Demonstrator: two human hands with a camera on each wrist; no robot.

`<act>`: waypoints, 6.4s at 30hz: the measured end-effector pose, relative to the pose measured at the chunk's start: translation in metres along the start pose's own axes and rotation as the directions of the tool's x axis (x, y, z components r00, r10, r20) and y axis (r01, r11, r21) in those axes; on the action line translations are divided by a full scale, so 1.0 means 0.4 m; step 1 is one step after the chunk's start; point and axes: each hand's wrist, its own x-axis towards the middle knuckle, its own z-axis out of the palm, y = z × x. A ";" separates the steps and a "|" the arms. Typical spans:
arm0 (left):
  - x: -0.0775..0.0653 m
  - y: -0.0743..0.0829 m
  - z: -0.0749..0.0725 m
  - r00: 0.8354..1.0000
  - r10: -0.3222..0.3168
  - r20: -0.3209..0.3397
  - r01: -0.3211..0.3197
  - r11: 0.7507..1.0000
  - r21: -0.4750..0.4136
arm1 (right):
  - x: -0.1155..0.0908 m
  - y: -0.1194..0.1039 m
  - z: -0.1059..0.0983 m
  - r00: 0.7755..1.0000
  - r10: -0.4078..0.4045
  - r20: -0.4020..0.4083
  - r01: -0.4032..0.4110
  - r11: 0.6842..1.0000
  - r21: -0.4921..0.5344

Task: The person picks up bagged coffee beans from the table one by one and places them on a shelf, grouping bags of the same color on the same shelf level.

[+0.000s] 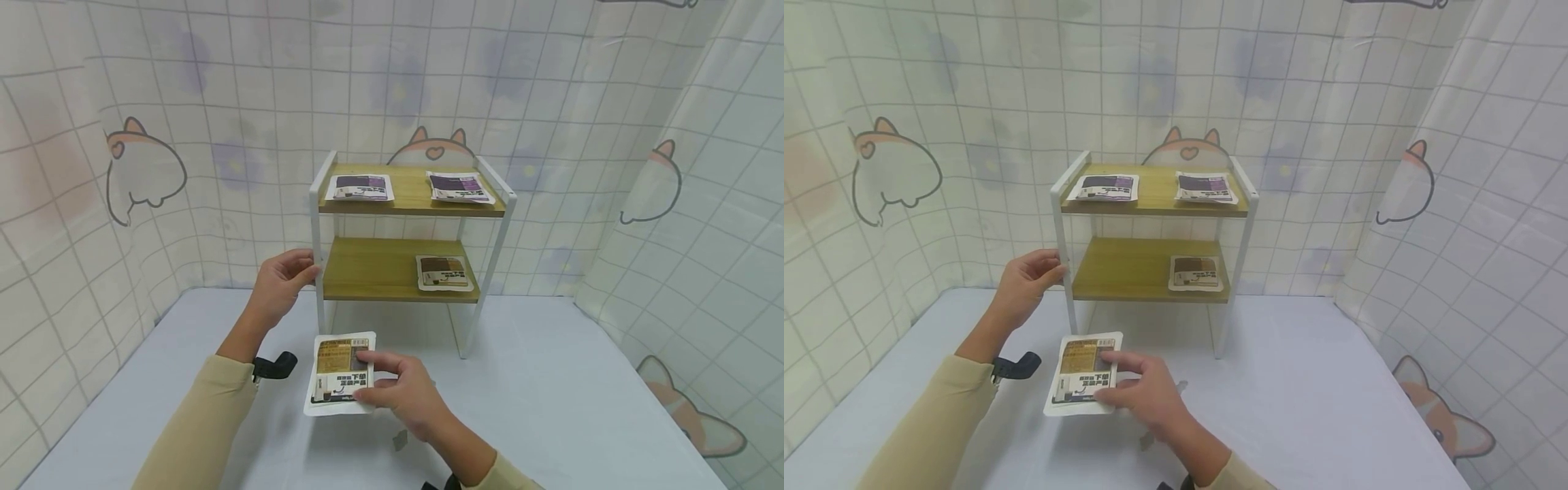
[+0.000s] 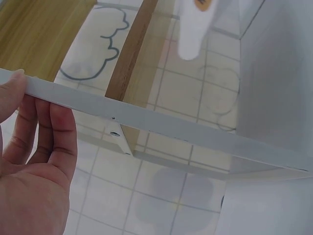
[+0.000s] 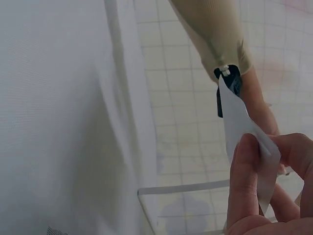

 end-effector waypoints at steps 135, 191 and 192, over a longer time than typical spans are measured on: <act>0.000 -0.001 0.001 0.999 -0.037 -0.002 0.037 0.999 0.012 | 0.140 -0.074 -0.030 0.934 -0.220 -0.281 0.192 0.973 -0.125; 0.002 0.002 0.000 0.999 -0.035 0.004 0.035 0.999 -0.002 | 0.203 -0.087 -0.026 0.872 -0.282 -0.399 0.270 0.959 -0.087; 0.002 0.003 0.000 0.999 -0.037 0.004 0.037 0.999 -0.002 | 0.204 -0.087 -0.027 0.871 -0.281 -0.402 0.270 0.959 -0.085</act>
